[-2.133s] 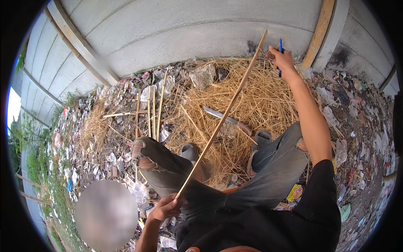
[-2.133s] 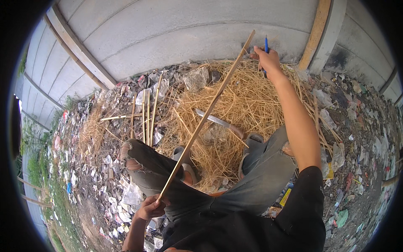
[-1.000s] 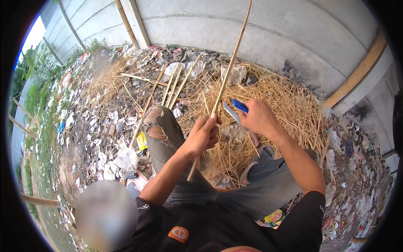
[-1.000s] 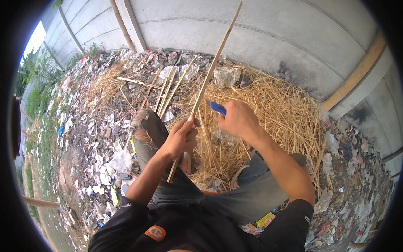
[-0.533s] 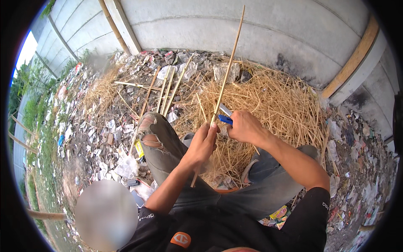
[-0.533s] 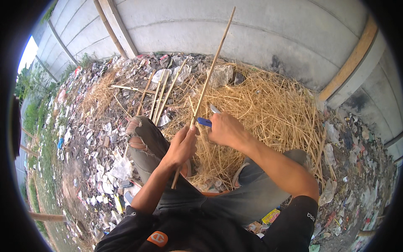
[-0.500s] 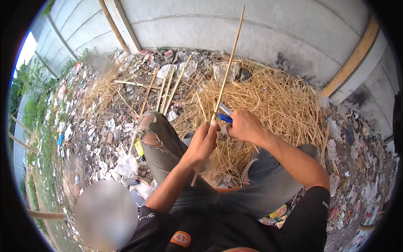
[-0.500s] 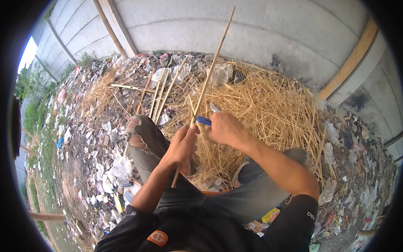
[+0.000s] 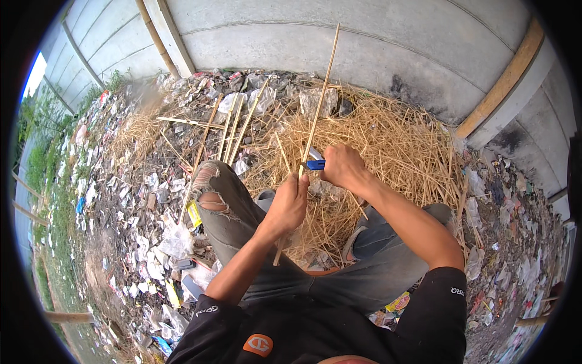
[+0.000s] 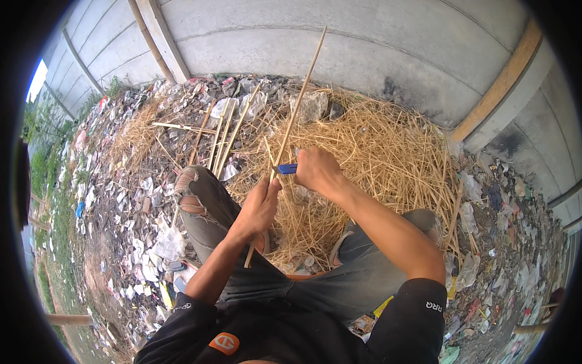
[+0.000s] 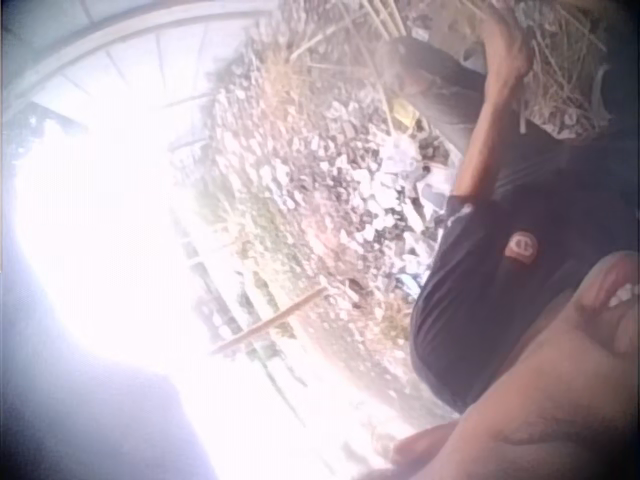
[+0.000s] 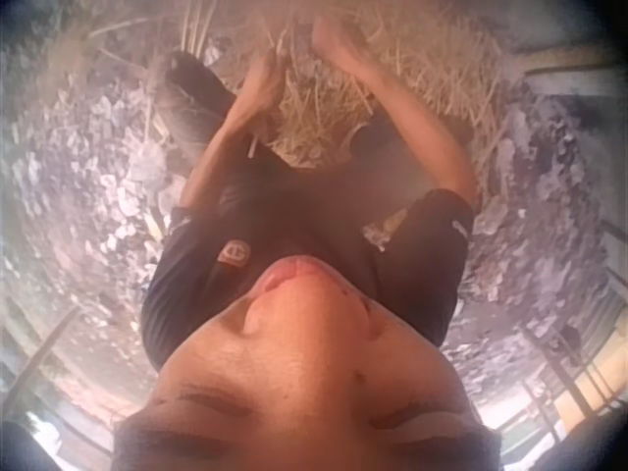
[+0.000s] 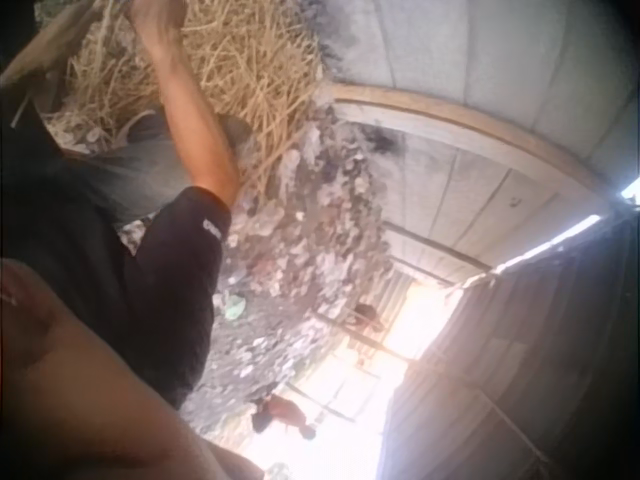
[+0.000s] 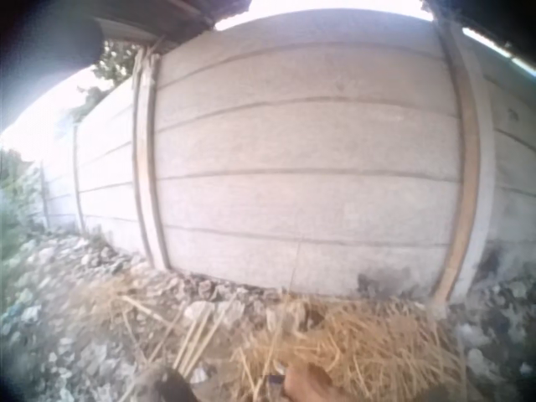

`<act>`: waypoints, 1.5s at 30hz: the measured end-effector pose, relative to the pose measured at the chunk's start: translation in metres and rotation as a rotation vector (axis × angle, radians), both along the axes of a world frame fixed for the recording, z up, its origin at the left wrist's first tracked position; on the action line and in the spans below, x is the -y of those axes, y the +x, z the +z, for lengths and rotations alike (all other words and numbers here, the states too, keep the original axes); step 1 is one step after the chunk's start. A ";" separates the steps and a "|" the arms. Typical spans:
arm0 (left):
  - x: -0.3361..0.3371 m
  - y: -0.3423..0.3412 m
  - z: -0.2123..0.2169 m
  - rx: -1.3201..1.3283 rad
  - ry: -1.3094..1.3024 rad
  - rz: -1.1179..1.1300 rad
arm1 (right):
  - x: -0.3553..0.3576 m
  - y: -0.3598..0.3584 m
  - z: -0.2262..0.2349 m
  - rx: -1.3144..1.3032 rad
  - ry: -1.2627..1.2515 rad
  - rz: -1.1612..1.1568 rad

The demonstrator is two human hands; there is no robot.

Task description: The person sits on a bed of straw and uses a large knife to split a long wooden stick into thin strips. They then use a blue utility knife to sharpen the end of a thin stick into a point, repeatedly scraping the wood to refine the tip.

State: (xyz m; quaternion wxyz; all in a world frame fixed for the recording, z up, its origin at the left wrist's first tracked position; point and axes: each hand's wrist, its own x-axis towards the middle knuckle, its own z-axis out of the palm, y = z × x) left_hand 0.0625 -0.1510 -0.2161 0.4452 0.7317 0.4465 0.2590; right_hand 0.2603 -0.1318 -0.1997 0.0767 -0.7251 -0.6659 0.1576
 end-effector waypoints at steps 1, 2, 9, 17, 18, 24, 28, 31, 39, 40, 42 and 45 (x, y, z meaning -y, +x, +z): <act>0.005 -0.001 0.002 0.002 -0.059 -0.012 | -0.010 0.009 -0.001 -0.053 -0.084 -0.075; 0.015 -0.002 0.005 0.004 -0.118 -0.023 | -0.020 0.020 -0.002 -0.106 -0.168 -0.150; 0.081 -0.030 -0.011 0.094 -0.296 -0.267 | -0.041 0.163 -0.002 0.002 0.091 -0.549; 0.102 -0.130 0.003 0.096 -0.580 -0.414 | 0.004 0.235 0.009 0.131 0.250 -0.855; 0.102 -0.137 0.007 0.070 -0.687 -0.401 | 0.004 0.233 0.008 0.113 0.216 -0.851; 0.106 -0.162 0.016 0.144 -0.849 -0.352 | -0.007 0.229 0.001 0.210 0.280 -0.790; 0.099 -0.175 0.013 0.187 -0.956 -0.342 | -0.015 0.229 0.000 0.168 0.283 -0.805; 0.100 -0.178 0.016 0.220 -0.987 -0.340 | -0.016 0.228 -0.002 0.159 0.294 -0.808; 0.104 -0.193 0.020 0.209 -1.004 -0.313 | -0.027 0.236 -0.016 0.239 0.273 -0.748; 0.104 -0.197 0.015 0.236 -1.033 -0.305 | -0.030 0.235 -0.015 0.208 0.254 -0.743; 0.102 -0.205 0.004 0.322 -1.150 -0.288 | -0.034 0.227 -0.009 0.136 0.221 -0.688; 0.098 -0.213 -0.011 0.431 -1.260 -0.280 | -0.042 0.207 -0.004 -0.035 0.247 -0.659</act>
